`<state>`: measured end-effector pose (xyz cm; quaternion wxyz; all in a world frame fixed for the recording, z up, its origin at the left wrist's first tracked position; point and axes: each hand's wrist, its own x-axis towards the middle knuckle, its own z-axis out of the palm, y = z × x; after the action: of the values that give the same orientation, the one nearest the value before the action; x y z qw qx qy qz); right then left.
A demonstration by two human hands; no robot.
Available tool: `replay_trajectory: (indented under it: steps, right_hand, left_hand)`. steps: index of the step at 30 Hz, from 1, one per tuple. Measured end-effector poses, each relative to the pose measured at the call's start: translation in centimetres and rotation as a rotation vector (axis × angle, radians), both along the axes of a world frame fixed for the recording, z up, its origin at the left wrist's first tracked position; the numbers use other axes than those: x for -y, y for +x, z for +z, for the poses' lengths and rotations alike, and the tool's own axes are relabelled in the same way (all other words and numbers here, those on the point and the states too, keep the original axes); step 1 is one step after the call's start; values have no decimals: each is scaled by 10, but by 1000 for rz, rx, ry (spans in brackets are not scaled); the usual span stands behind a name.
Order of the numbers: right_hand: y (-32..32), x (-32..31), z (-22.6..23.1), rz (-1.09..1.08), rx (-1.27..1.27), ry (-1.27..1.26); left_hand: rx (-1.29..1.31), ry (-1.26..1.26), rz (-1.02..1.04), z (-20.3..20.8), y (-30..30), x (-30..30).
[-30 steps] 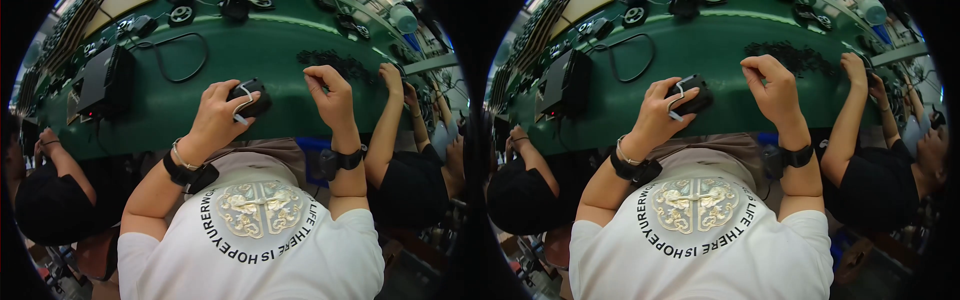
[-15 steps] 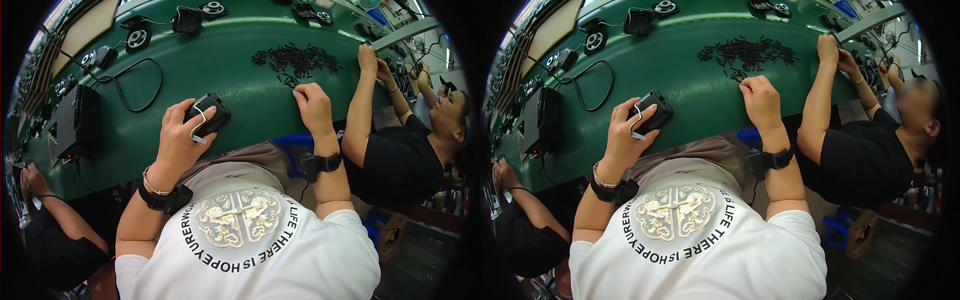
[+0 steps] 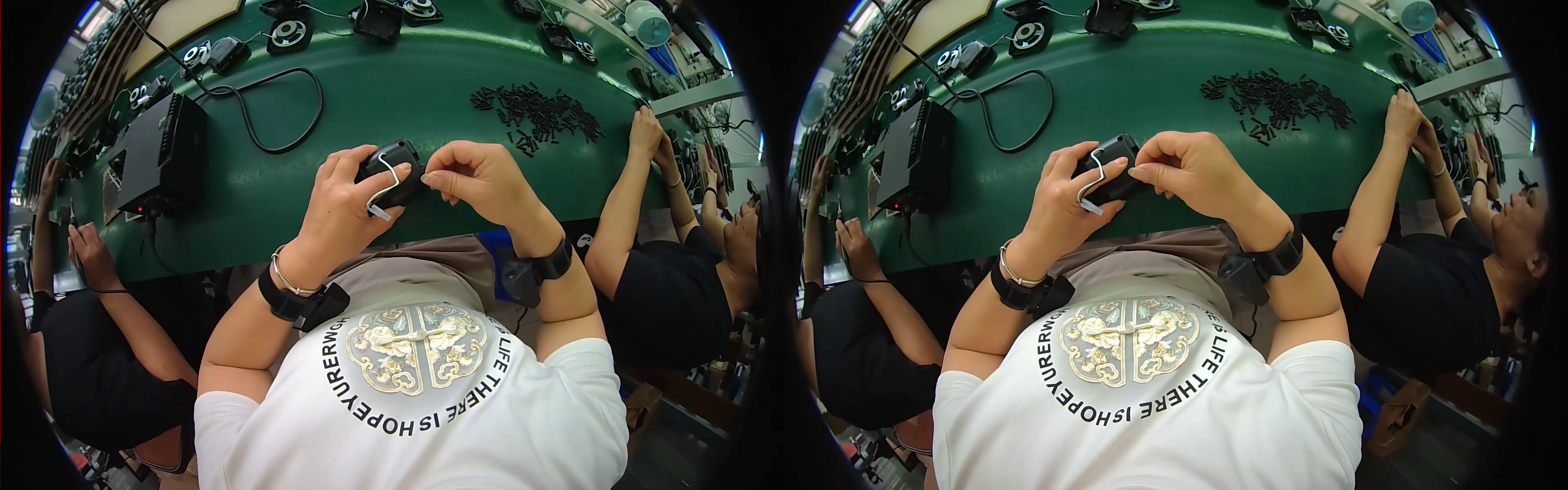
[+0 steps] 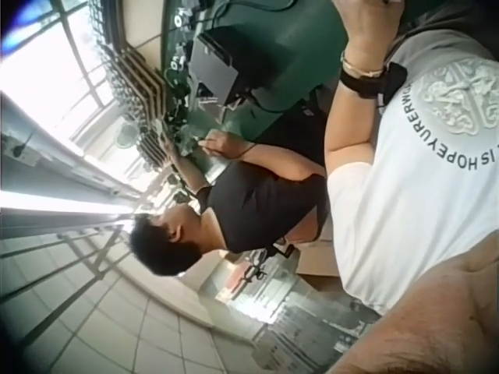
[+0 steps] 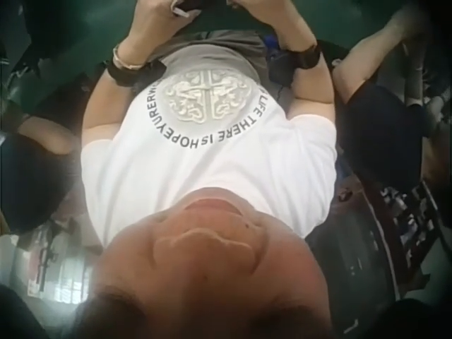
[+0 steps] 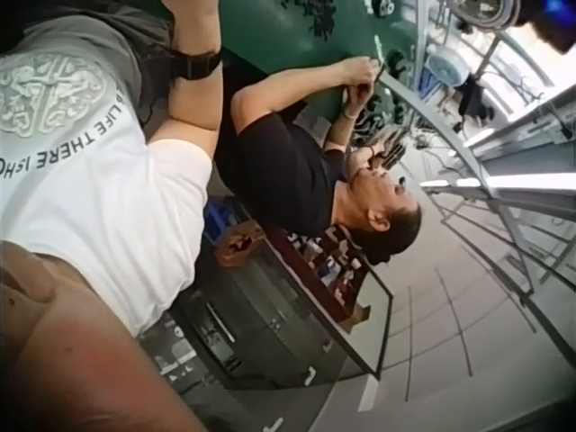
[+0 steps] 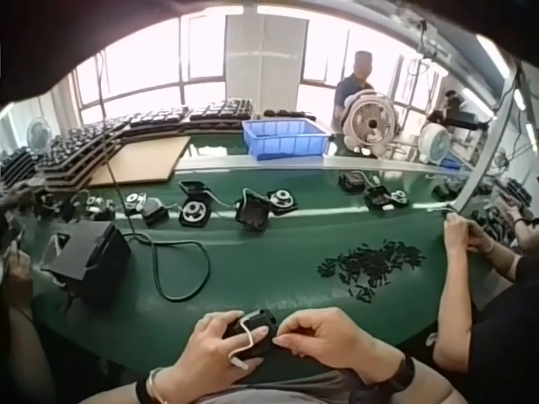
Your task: Assembling electronic components by connecting wires to small housings on a factory production line.
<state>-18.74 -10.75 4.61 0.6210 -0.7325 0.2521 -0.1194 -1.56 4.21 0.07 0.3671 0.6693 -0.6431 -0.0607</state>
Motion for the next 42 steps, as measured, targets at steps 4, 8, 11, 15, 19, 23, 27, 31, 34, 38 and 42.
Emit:
replay_trajectory:
  steps: [4, 8, 11, 15, 19, 23, 27, 31, 34, 38, 42]
  right_hand:
    - [1, 0, -12, -1, -95, -43]
    - [1, -4, -22, -22, -77, -171]
    - [2, -4, -25, -34, -69, -256]
    - [3, -5, -24, 1, -24, -392]
    - [4, -6, -20, 22, -46, -460]
    - [1, -2, -16, 39, -121, -435]
    - [-22, 27, -14, -268, -51, -593]
    - [-53, 72, -25, -460, -335, -938]
    - [-43, 77, -29, -400, -476, -983]
    - [-36, 71, -24, -283, -484, -973]
    - [-13, 39, -7, -102, -107, -170]
  left_hand:
    - [-6, -8, -1, 2, -1, 2]
    - [-6, -5, -6, 1, 0, 0]
    - [-14, -10, -10, 0, 0, 2]
    - [8, -8, -11, 1, 0, 2]
    - [-11, 22, -3, 3, -2, 0]
    - [-12, 34, -5, 4, -3, 1]
    - [-12, 35, 10, 3, -1, 0]
    - [-10, 31, -11, 4, -1, 1]
    - [-20, 20, 1, 4, 0, 0]
    - [-21, 24, -29, 5, 0, 3]
    - [-57, 26, -129, 8, 6, 8]
